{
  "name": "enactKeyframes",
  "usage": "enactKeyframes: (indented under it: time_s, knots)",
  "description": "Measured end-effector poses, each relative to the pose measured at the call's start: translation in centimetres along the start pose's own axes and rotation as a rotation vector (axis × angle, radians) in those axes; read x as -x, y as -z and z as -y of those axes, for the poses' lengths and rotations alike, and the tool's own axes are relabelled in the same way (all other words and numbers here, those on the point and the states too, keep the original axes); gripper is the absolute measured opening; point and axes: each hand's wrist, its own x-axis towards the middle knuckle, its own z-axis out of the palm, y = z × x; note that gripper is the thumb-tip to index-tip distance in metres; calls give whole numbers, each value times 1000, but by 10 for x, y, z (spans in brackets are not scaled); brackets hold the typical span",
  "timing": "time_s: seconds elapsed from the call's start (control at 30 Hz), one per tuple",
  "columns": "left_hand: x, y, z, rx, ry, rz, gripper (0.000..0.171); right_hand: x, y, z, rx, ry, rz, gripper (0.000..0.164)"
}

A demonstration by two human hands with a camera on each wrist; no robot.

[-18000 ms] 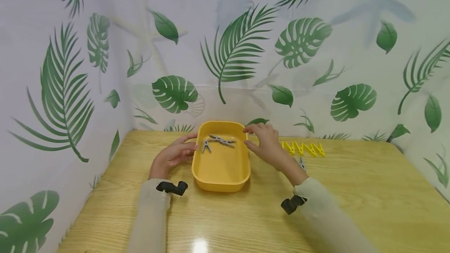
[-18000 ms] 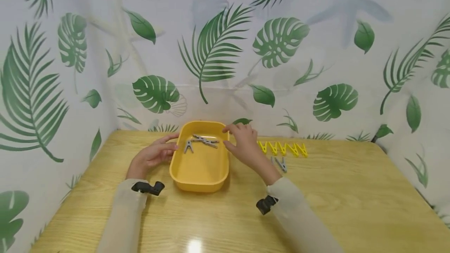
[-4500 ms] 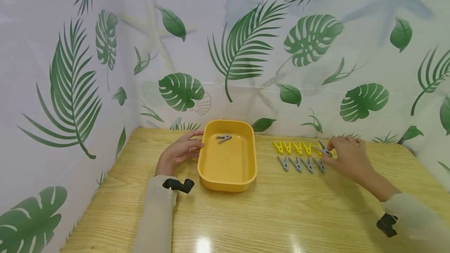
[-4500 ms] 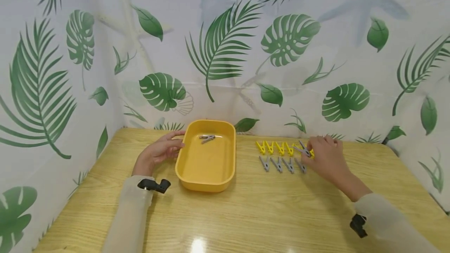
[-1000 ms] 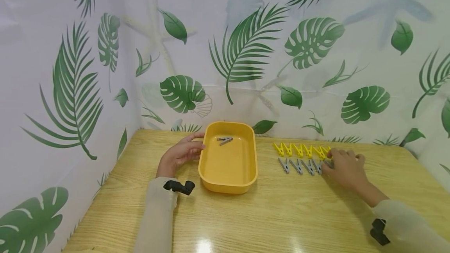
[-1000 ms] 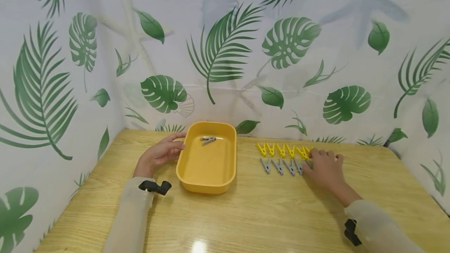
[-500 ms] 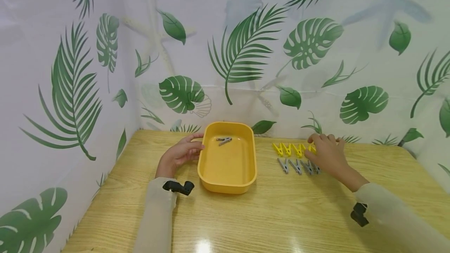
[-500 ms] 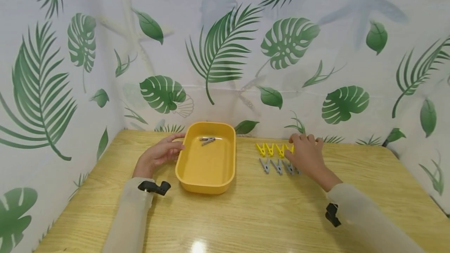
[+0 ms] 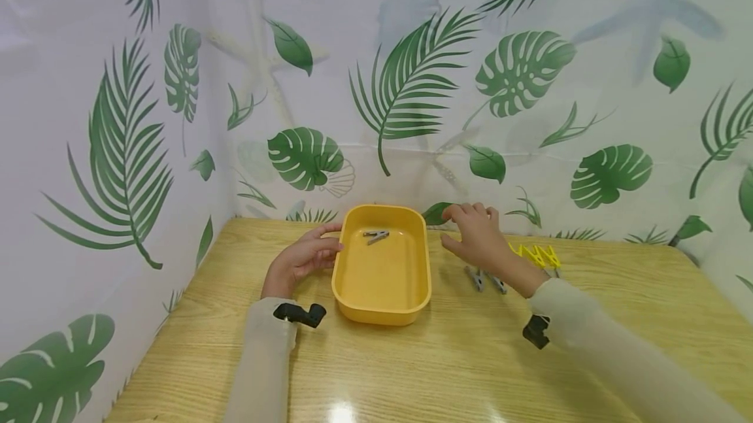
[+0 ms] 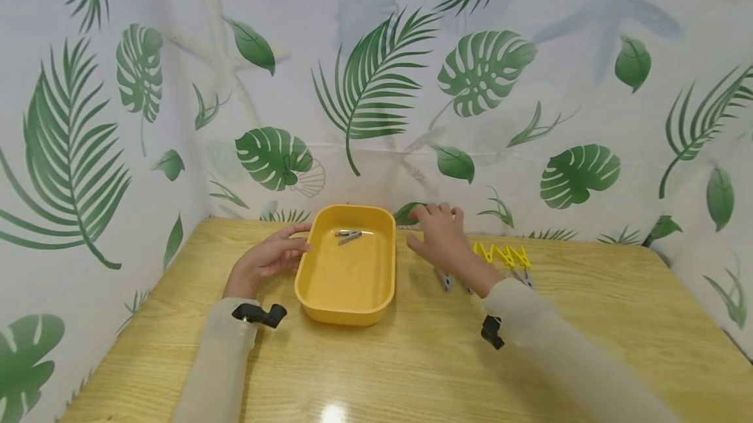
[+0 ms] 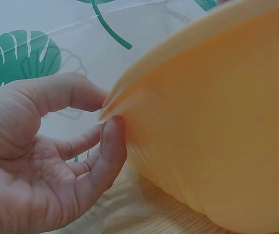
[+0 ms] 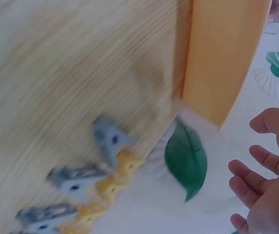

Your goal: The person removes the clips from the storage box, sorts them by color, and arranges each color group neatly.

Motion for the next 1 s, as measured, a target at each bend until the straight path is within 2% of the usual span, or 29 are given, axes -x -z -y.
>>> enactKeyframes:
  time_s: [0.23,0.5,0.73,1.0]
  knots:
    - [-1,2,2,-4,-7,10,58,-28,-20,26,-39,54,34,31]
    - [-3,4,3,7,-14,23,58,-52,-41,45,-27,69,130,33]
    - [-2,5,3,3,-30,34,59,-66,-58,51,19,115,168,31]
    - [-1,2,1,-2,-12,0,58,-76,-71,50,44,86,230,31]
